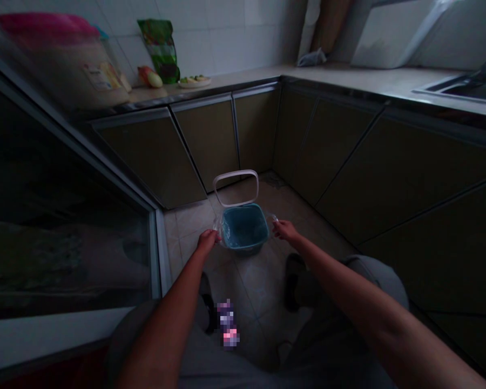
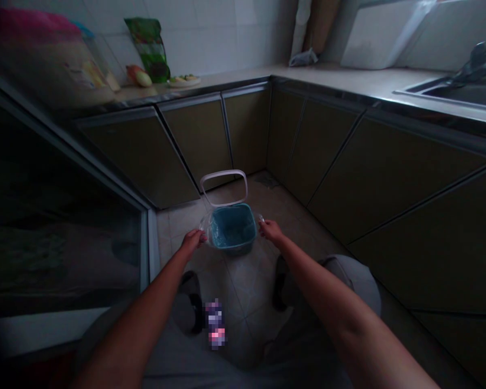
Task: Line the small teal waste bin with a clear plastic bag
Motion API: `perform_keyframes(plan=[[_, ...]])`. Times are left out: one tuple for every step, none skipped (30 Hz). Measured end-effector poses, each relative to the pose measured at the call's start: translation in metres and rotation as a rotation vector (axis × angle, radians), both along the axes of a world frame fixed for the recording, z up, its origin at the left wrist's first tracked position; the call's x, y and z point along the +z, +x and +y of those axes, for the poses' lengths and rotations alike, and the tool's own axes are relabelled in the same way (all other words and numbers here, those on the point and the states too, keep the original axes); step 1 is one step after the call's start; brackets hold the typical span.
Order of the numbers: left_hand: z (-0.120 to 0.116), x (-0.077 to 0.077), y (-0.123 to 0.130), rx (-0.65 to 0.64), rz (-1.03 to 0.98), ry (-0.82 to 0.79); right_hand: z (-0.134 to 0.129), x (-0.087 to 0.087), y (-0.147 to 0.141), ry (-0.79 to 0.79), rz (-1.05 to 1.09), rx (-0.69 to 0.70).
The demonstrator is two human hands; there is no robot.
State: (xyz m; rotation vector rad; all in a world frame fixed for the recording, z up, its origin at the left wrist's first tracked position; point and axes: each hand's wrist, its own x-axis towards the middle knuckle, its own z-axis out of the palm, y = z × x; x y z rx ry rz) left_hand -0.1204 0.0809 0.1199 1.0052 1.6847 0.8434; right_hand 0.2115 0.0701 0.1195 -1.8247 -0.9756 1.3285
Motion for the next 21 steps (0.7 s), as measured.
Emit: perform_keyframes(plan=[[-0.001, 0.007, 0.002, -0.005, 0.001, 0.025, -0.002, 0.006, 0.000, 0.009, -0.002, 0.005], [-0.001, 0.015, 0.004, -0.011, 0.001, 0.054, -0.004, 0.012, -0.001, 0.018, -0.007, 0.009], [-0.001, 0.023, 0.006, -0.018, -0.001, 0.085, -0.005, 0.018, 0.000, 0.029, -0.012, 0.016], [-0.001, 0.032, 0.008, -0.025, -0.006, 0.113, -0.006, 0.024, 0.000, 0.045, -0.017, 0.024], [-0.001, 0.041, 0.010, -0.036, -0.014, 0.145, -0.006, 0.031, 0.002, 0.068, -0.021, 0.031], [-0.002, 0.051, 0.012, -0.051, -0.021, 0.187, -0.005, 0.038, 0.004, 0.098, -0.027, 0.038], [-0.002, 0.061, 0.014, -0.068, -0.023, 0.238, -0.004, 0.047, 0.007, 0.131, -0.039, 0.043], [-0.003, 0.071, 0.015, -0.082, -0.018, 0.298, -0.002, 0.055, 0.011, 0.169, -0.057, 0.049], [-0.005, 0.081, 0.015, -0.089, -0.010, 0.365, -0.001, 0.065, 0.015, 0.207, -0.086, 0.053], [-0.006, 0.091, 0.014, -0.085, -0.003, 0.429, 0.001, 0.076, 0.020, 0.244, -0.122, 0.057], [-0.008, 0.102, 0.013, -0.073, -0.003, 0.482, 0.003, 0.087, 0.026, 0.281, -0.166, 0.063], [-0.010, 0.113, 0.011, -0.055, -0.014, 0.521, 0.005, 0.099, 0.031, 0.321, -0.214, 0.074], [-0.013, 0.124, 0.008, -0.040, -0.037, 0.549, 0.006, 0.112, 0.037, 0.365, -0.257, 0.088], [-0.017, 0.136, 0.005, -0.035, -0.067, 0.571, 0.006, 0.125, 0.042, 0.409, -0.292, 0.101], [-0.021, 0.148, 0.001, -0.037, -0.098, 0.590, 0.005, 0.138, 0.046, 0.449, -0.314, 0.114], [-0.026, 0.160, -0.002, -0.045, -0.125, 0.612, 0.003, 0.151, 0.050, 0.484, -0.320, 0.131], [-0.031, 0.172, -0.006, -0.059, -0.142, 0.634, 0.001, 0.163, 0.053, 0.509, -0.314, 0.150], [-0.037, 0.183, -0.009, -0.073, -0.147, 0.653, -0.003, 0.174, 0.055, 0.526, -0.301, 0.167], [-0.044, 0.194, -0.012, -0.086, -0.142, 0.668, -0.007, 0.185, 0.056, 0.539, -0.289, 0.183], [-0.052, 0.204, -0.014, -0.099, -0.128, 0.676, -0.012, 0.194, 0.058, 0.548, -0.279, 0.203], [-0.059, 0.213, -0.017, -0.111, -0.110, 0.679, -0.018, 0.202, 0.059, 0.555, -0.269, 0.225]])
